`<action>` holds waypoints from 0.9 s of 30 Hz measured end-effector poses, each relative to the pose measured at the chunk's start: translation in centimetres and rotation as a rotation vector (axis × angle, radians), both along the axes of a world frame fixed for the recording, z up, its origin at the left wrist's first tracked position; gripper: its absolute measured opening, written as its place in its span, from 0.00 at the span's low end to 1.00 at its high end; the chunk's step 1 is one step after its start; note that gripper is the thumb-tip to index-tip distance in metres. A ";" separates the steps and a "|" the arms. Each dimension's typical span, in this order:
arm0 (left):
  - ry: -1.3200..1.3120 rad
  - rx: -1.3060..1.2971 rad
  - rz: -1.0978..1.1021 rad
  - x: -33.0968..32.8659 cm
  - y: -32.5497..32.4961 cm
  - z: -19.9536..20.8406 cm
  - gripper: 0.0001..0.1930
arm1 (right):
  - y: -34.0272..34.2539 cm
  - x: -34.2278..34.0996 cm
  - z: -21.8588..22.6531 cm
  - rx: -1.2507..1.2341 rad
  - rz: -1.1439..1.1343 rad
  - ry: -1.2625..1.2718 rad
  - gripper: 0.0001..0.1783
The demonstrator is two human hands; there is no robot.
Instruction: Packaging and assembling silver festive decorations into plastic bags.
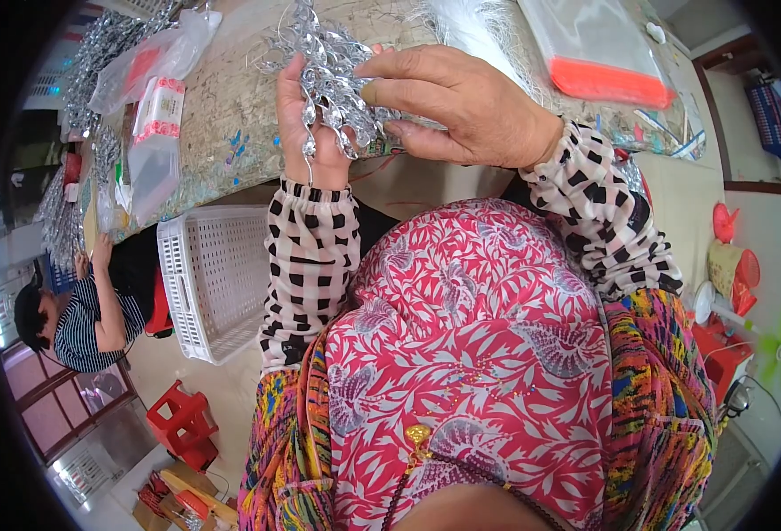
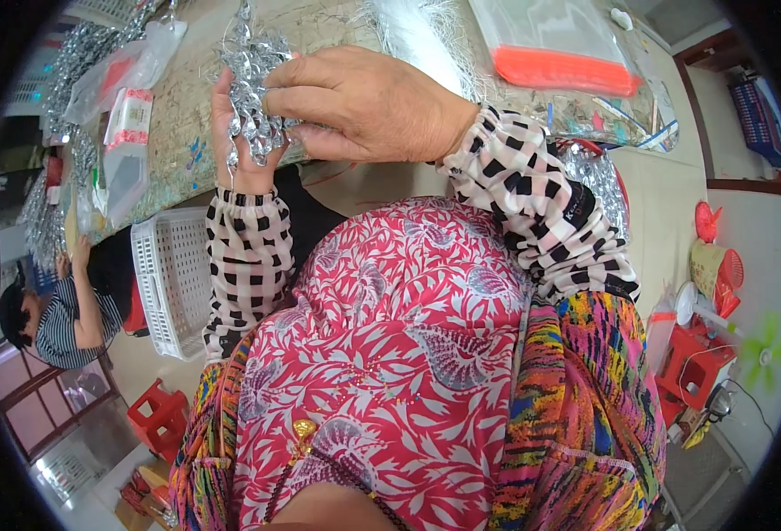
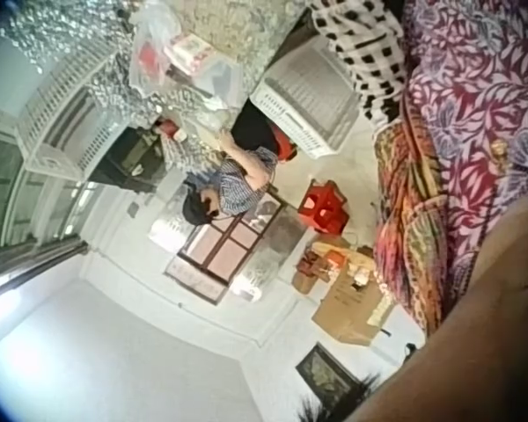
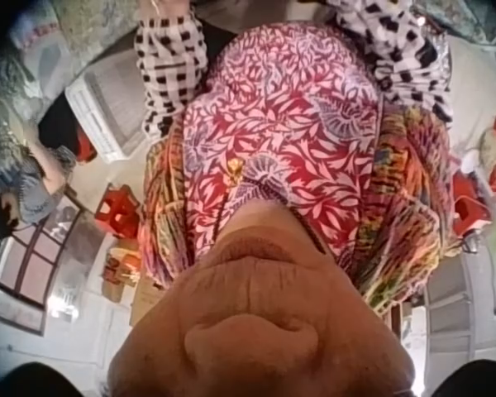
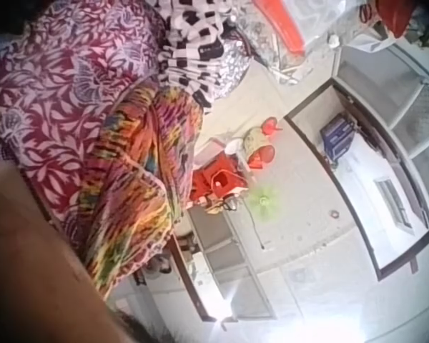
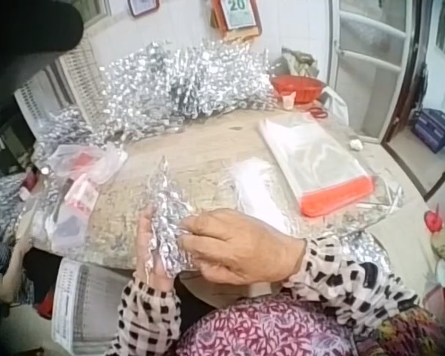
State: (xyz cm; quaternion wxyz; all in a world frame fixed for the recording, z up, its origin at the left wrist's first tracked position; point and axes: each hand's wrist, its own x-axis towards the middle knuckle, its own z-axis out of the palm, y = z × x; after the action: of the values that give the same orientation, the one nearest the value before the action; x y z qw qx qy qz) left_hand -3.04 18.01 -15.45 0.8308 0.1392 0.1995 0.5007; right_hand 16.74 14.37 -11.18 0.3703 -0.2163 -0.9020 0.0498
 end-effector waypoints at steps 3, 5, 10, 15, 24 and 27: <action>-0.005 -0.010 0.024 -0.2 0.6 -0.7 0.20 | 0.0 0.1 0.3 -0.011 0.003 -0.016 0.21; -0.040 -0.013 0.019 -0.4 0.9 -0.9 0.20 | 0.0 0.2 0.5 -0.012 0.010 -0.018 0.20; -0.010 -0.007 0.049 -0.5 1.2 -1.1 0.20 | 0.1 0.1 0.7 0.002 0.022 -0.019 0.19; -0.004 0.013 0.029 -0.9 0.7 -0.9 0.20 | 0.0 -0.1 0.6 0.015 0.021 -0.025 0.19; -0.052 0.052 0.017 -0.5 -0.2 0.2 0.21 | -0.5 -0.8 -0.4 -0.004 0.010 0.032 0.19; 0.061 0.012 0.130 -1.1 0.3 -0.6 0.23 | -1.1 -1.6 -0.6 -0.049 -0.012 0.072 0.20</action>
State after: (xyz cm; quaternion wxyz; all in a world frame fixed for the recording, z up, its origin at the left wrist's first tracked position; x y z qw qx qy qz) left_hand -4.13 18.35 -16.04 0.7892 0.1463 0.2302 0.5502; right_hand 15.12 13.25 -11.79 0.3972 -0.2289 -0.8853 0.0773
